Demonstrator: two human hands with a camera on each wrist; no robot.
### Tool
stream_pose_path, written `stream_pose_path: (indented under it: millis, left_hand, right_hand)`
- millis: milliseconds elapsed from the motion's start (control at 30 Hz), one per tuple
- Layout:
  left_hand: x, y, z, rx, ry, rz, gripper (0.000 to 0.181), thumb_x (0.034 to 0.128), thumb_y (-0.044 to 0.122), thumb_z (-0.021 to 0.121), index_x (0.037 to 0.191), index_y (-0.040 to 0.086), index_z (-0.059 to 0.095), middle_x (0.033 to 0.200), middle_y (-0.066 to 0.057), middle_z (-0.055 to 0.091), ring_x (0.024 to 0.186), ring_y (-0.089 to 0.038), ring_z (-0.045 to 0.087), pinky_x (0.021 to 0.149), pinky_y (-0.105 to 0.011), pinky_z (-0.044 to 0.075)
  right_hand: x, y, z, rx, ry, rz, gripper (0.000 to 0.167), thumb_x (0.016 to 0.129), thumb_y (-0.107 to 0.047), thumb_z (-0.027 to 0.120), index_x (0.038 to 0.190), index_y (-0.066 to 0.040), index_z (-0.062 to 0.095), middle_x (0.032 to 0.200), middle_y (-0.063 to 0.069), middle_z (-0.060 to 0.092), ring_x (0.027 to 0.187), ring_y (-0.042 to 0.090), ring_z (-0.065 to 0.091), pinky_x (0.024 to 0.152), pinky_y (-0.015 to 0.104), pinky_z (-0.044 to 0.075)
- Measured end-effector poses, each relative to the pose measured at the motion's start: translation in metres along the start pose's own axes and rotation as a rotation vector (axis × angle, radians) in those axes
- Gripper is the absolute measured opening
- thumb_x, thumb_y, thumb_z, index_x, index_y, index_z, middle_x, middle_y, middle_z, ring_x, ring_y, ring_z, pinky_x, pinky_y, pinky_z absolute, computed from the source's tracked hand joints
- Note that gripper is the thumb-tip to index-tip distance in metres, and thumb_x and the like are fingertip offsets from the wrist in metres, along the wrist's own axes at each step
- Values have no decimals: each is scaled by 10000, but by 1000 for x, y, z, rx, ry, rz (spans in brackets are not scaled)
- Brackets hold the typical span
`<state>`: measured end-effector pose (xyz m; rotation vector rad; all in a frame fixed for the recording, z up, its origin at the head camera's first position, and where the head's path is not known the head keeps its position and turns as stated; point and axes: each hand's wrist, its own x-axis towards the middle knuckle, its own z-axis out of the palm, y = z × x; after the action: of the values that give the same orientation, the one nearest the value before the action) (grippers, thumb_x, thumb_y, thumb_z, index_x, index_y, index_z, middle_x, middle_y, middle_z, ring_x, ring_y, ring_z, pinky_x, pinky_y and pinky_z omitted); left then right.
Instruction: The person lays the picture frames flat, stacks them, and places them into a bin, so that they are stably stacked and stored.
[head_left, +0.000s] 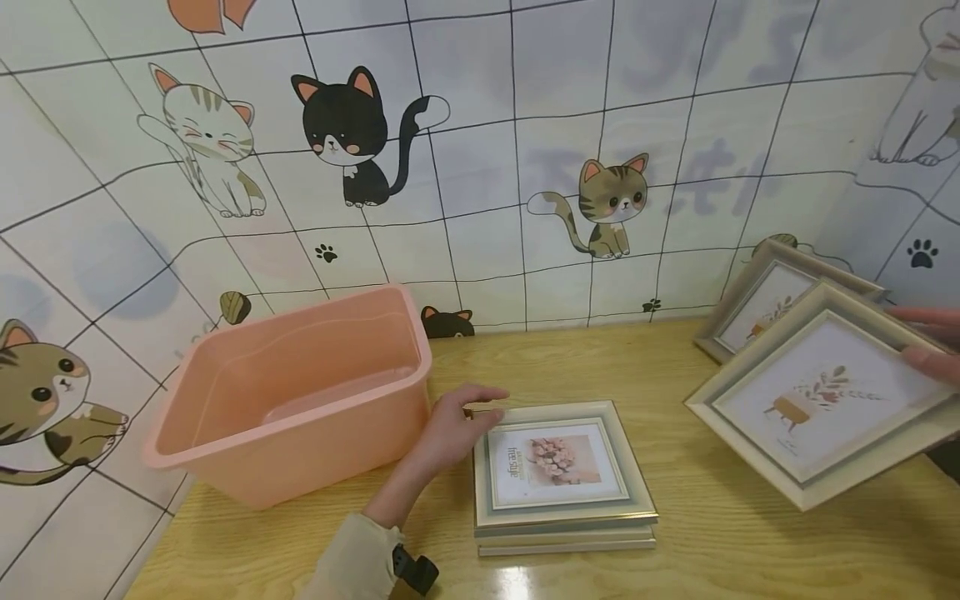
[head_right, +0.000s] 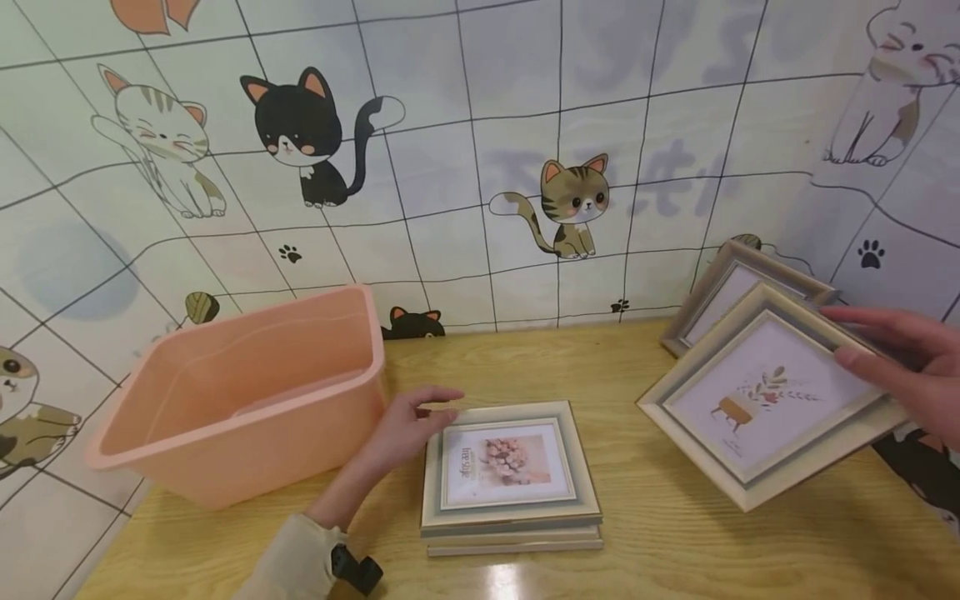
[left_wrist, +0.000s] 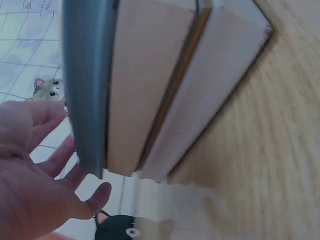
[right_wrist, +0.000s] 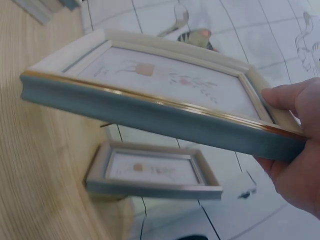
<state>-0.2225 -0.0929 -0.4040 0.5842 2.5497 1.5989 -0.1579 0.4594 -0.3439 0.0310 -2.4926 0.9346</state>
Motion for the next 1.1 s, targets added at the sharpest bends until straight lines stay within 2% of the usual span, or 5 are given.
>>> stream_pose_path:
  millis: [167,333,500,767,1100]
  left_hand:
    - [-3,17,-1,29,-17,118,288,1001,187,690,1287,175,719,1351,-18,619,1292,-279,531,954,-526,506]
    - [-4,36,0,47,7,224,301,993,146,697,1293,164,715,1340,-3,617,1281,-229,539,987,-483,499]
    - [-8,53,2,13,2,334,313,987,97,696,1300,111,701,1311,-10,633,1242,-199,564,1001,-438,508]
    - [-10,75,12,-43,-20,500,384,980,72,694,1360,56,643,1348,-73,632,1257,-193,560,1004,-396,508]
    - [-13,102,23,36,-218,530,574,1016,151,661,1549,115,451,1515,-58,507,1333,-162,511,998,-308,494]
  right_hand:
    - [-6,-41,15,-10,64,-96,565,1022,-68,621,1546,-228,481,1304,-316,491,925,-279,414,659,7,387]
    - [-15,-88,31,181,-12,-108,562,1003,43,607,1513,-178,526,1237,-364,501,997,-184,507,746,18,415]
    - [-22,-120,42,219,-83,-37,537,995,-25,661,1479,-237,571,1244,-331,546,962,-114,539,705,51,438]
    - [-29,-136,62,294,-132,-68,512,960,-5,699,1426,-206,628,1199,-300,618,934,-68,593,658,108,485]
    - [-44,-154,86,369,-203,-106,507,943,57,688,1406,-144,635,1257,-238,654,930,17,628,663,169,518]
